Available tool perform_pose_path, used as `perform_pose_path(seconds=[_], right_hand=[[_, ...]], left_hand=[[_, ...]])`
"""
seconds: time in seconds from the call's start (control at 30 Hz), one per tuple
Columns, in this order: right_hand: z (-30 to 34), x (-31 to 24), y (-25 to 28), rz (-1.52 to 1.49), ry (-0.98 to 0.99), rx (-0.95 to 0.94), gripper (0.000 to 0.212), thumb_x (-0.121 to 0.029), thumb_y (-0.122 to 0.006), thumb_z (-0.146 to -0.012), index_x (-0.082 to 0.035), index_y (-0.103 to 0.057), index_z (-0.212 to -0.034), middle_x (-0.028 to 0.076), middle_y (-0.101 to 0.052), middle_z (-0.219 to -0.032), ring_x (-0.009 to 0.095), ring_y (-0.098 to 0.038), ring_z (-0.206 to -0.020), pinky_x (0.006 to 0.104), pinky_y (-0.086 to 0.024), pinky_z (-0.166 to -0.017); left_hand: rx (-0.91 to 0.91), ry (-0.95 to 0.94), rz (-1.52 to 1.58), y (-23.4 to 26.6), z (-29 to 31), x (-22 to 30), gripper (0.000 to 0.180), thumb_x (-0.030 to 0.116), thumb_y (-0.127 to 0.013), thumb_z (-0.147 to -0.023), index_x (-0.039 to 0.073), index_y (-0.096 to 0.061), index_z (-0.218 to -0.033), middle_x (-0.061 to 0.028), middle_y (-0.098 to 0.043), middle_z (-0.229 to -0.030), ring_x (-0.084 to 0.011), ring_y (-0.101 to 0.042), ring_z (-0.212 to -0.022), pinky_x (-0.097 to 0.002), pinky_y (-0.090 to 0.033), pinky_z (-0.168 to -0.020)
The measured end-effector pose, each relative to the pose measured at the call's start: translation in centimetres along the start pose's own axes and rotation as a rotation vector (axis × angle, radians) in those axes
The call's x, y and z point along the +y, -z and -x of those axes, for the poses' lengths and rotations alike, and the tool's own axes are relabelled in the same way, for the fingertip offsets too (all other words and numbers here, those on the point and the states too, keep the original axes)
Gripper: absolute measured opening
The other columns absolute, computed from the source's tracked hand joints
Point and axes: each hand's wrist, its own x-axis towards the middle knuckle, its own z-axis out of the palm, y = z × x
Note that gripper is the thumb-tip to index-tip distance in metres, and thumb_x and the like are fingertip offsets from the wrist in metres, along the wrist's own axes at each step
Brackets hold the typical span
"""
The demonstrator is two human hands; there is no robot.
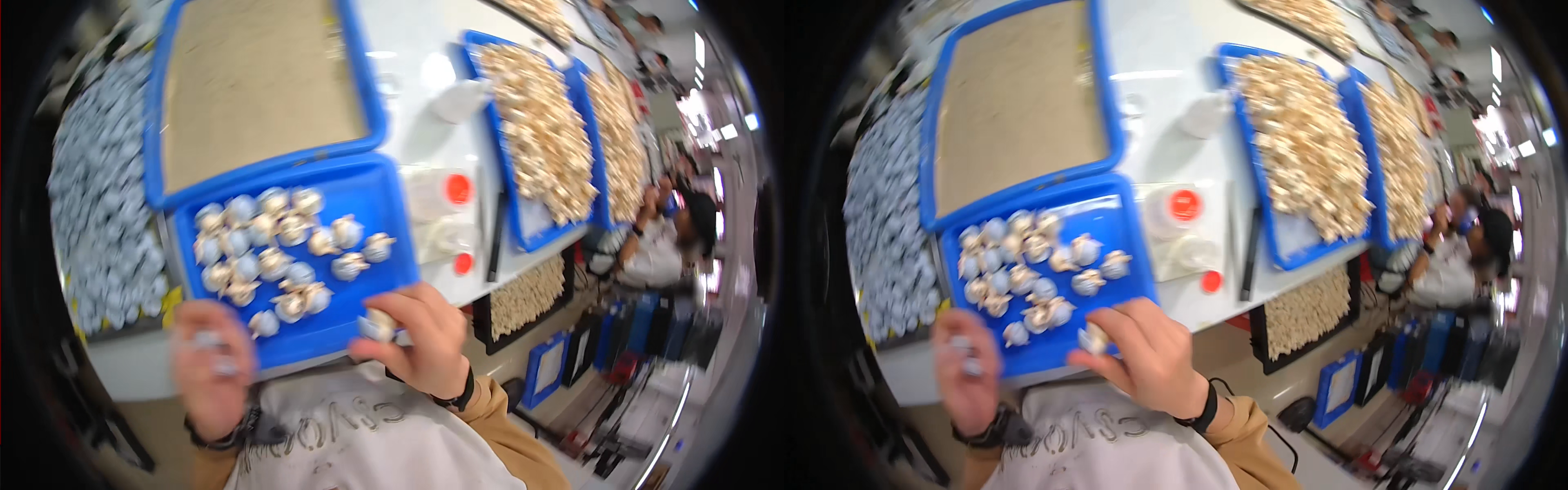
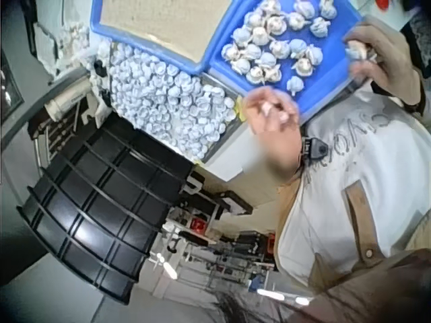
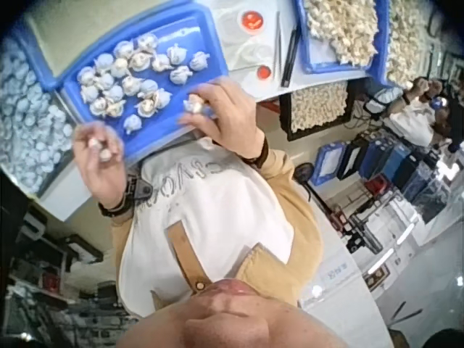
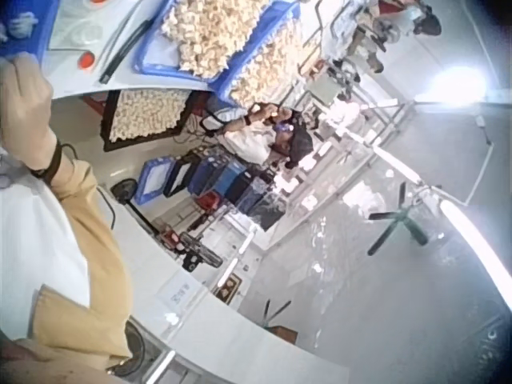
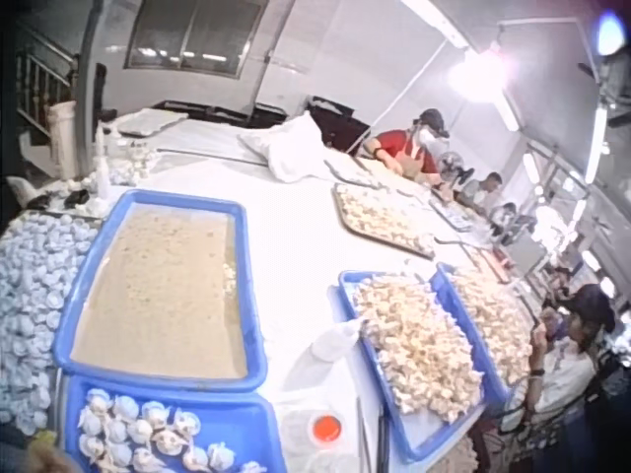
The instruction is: The person assembles small decorative figures by hand. They pick up a light blue base and a beige component, apply a small amount of adhesive from a squeeze bottle, and press the parts together. The completed figures are placed into a blue tray.
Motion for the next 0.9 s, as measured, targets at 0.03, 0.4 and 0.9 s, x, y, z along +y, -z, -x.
perform_pose_path(seconds=[0.03, 0.4, 0.9], right_hand=[[0.0, 0.5, -0.1, 0.050, -0.062, -0.067, 0.033, -0.022, -0.071, -0.065, -0.002, -0.057, -0.087, 0.007, -0.055, -0.074, 0.022, -0.053, -0.063, 0.0306, -0.043, -0.053], [0.3, 8.1, 11.9, 0.412, -0.386, 0.658, 0.020, -0.009, -0.060, -0.077, 0.001, -0.060, -0.095, 0.011, -0.056, -0.076, 0.018, -0.052, -0.059, 0.0283, -0.043, -0.056], [2.2, 14.7, 13.9, 0.750, -0.428, 0.654, 0.014, -0.012, -0.053, -0.086, 0.001, -0.055, -0.090, 0.010, -0.060, -0.079, 0.017, -0.058, -0.070, 0.0279, -0.045, -0.062]], left_hand=[[0.343, -0.121, 0.193, -0.4, -0.3, 0.3, 0.027, 0.011, -0.049, -0.082, 0.001, -0.035, -0.103, -0.0078, -0.041, -0.088, -0.0073, -0.038, -0.049, -0.0189, -0.034, -0.044], [-0.169, 0.122, -0.134, 0.6, -0.2, -0.1, 0.035, 0.034, -0.035, -0.089, 0.000, -0.040, -0.088, -0.0115, -0.046, -0.068, -0.0058, -0.031, -0.039, -0.0187, -0.024, -0.034], [-0.477, 0.112, -0.476, 0.4, -0.7, 0.2, 0.032, 0.007, -0.072, -0.070, 0.002, -0.059, -0.099, -0.0015, -0.056, -0.084, -0.0040, -0.047, -0.067, -0.0175, -0.036, -0.057]])
